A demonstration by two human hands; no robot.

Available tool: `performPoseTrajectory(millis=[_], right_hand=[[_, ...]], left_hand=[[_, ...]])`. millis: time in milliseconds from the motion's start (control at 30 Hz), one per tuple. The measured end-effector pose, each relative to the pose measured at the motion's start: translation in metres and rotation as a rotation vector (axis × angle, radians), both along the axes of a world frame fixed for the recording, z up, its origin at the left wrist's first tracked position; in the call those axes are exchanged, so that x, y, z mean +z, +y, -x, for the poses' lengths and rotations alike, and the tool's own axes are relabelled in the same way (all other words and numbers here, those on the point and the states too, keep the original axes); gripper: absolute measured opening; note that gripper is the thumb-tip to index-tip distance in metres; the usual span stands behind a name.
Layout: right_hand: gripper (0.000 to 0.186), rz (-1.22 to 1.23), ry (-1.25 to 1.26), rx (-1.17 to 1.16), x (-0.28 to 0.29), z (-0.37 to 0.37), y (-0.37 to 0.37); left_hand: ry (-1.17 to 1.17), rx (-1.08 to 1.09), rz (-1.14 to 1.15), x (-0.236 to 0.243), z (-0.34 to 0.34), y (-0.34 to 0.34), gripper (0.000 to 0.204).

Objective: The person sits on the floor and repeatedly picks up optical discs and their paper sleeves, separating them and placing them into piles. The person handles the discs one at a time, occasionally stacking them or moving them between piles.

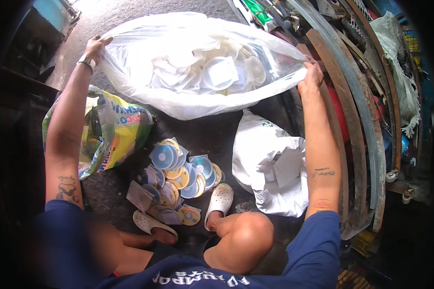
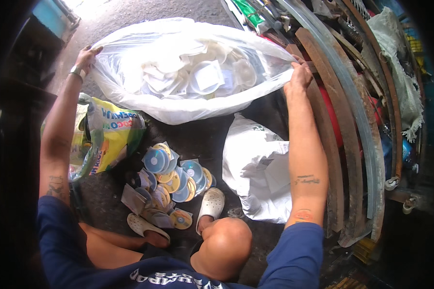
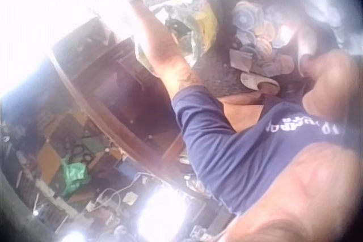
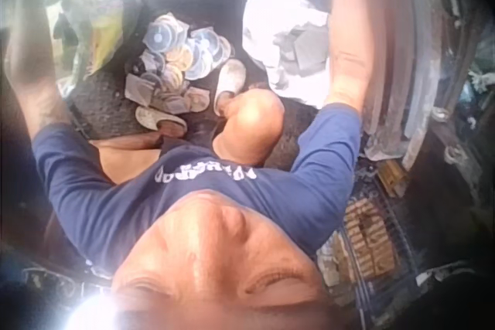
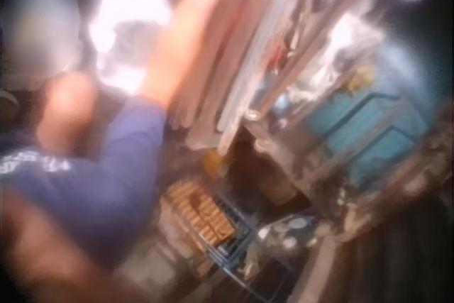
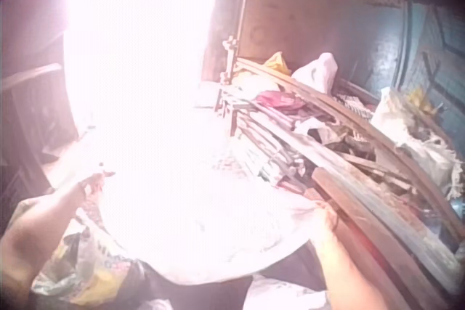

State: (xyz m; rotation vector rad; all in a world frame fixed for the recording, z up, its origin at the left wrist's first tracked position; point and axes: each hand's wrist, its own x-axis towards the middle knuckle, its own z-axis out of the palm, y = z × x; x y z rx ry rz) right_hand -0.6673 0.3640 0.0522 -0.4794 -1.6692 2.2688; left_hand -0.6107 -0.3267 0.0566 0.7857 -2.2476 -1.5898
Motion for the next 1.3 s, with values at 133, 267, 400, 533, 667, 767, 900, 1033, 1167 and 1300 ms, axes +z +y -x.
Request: performPoseTrajectory(millis=[133,267,400,533,667,767,900,1033,1167,1300], right_hand=[[0.026,-0.089,0.093,0.090,0.009,-0.011,-0.015],[0.026,-0.276,0.056,0.154,0.018,-0.033,-0.019],[0.035,-0.612,0.032,0.152,0.014,-0.039,-0.026],[0.054,-1.321,0.157,-0.013,0.034,-0.075,-0.045],[0.042,-1.410,0.483,0.553,0.050,-0.175,-0.104],[0.027,-1.308,0.460,1.335,-0.015,-0.277,-0.170],[0.058,-1.623,-0.727,1.477,-0.143,-0.322,-0.190],[0.073,-1.305,-1.061,0.925,-0.223,-0.376,-0.186],[0.052,-1.239,-0.655,0.633,-0.239,-0.424,-0.203],[0.030,-1.247,-0.403,0.558,-0.224,-0.421,-0.190]], left_hand=[[-0.043,-0.036,-0.004,0.003,-0.006,0.014,0.093],[-0.097,-0.146,0.190,0.015,-0.017,0.020,0.093],[-0.316,-0.067,0.356,0.017,-0.017,0.030,0.067],[-0.328,-0.321,0.631,0.028,-0.024,0.034,0.061],[-0.148,-0.298,0.751,0.060,-0.071,0.048,0.058],[-0.053,-0.182,0.729,0.099,-0.119,0.085,0.058],[0.323,-0.294,0.692,0.148,-0.244,0.121,0.041],[0.364,-0.354,0.457,0.160,-0.404,0.153,0.024],[0.267,-0.165,-0.020,0.114,-0.518,0.189,0.017],[0.141,0.203,-0.229,0.025,-0.600,0.218,0.015]])
